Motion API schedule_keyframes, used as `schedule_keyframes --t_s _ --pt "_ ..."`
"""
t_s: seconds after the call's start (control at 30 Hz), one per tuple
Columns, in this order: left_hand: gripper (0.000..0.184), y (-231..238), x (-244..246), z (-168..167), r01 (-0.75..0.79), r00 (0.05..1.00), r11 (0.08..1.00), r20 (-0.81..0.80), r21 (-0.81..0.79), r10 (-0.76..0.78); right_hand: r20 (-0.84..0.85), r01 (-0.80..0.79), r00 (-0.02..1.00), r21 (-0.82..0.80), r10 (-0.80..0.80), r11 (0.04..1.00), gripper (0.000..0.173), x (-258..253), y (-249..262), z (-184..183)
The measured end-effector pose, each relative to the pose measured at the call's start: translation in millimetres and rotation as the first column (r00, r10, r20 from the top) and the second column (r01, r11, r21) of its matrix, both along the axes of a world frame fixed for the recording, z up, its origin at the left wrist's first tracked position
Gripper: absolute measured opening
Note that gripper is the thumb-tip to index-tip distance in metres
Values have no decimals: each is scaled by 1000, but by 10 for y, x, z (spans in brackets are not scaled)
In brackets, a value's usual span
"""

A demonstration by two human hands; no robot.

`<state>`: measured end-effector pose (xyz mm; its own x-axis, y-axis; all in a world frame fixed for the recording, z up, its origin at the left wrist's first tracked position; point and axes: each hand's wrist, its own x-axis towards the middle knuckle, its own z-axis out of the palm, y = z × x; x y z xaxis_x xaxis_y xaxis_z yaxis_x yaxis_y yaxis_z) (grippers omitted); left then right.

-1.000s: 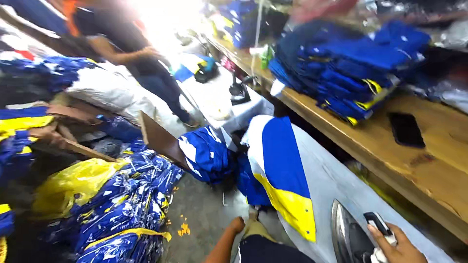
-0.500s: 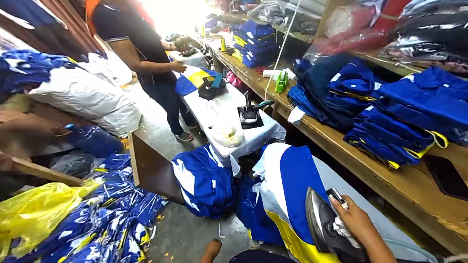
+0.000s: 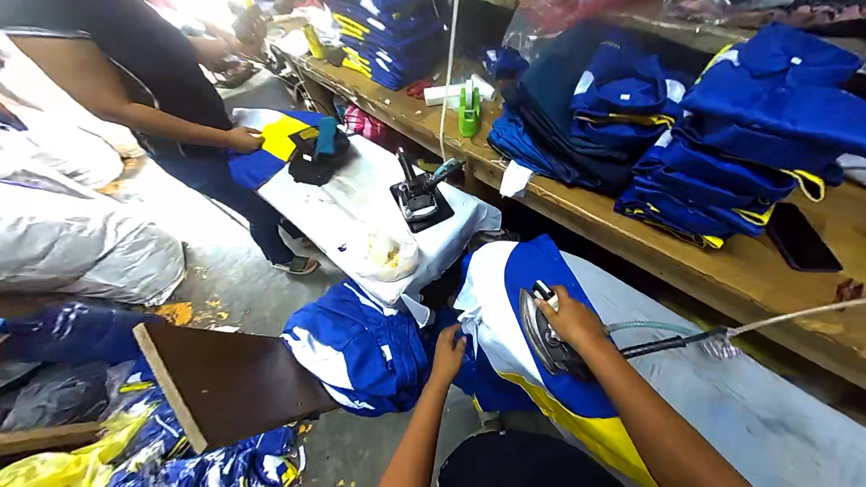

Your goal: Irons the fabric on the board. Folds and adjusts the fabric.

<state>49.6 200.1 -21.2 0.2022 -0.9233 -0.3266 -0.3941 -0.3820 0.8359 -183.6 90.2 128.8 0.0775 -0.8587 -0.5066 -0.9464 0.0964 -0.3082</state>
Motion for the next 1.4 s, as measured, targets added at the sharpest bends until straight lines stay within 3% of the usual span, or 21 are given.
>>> schedule_keyframes --t_s 0.1,0.23,0.43,0.6,0.8,1.0,1.13,1.3,1.4 --pt "48 -557 -25 277 70 991 991 125 -110 -56 23 30 999 -15 -30 999 67 13 60 16" --pt "55 -1210 -8 146 -2 979 993 200 -114 25 -25 43 999 -67 -44 997 59 39 -66 -163" --pt "52 -1719 -36 112 -16 966 996 257 90 -7 6 49 999 -160 -49 986 54 271 -668 -190" --pt "41 -1802 25 85 -61 974 990 226 126 31 8 125 992 -188 -126 974 57 457 -1123 -158" --pt "37 -1838 100 98 -31 976 992 220 126 2 -32 -157 988 -155 154 975 55 252 -764 -199" --pt "36 -1851 148 31 -36 987 993 160 110 19 -9 90 996 -178 -93 980 58 474 -1187 -151" --pt "34 -1857 153 -30 -58 989 992 138 115 42 23 117 993 -200 -115 973 56 787 -1458 -146" --pt "33 -1864 178 -51 -70 992 991 115 112 57 -15 -126 992 -132 125 983 58 784 -1063 -112" --pt "34 -1860 190 -52 -45 994 992 104 118 33 -26 -141 990 -121 139 983 55 512 -693 -154"
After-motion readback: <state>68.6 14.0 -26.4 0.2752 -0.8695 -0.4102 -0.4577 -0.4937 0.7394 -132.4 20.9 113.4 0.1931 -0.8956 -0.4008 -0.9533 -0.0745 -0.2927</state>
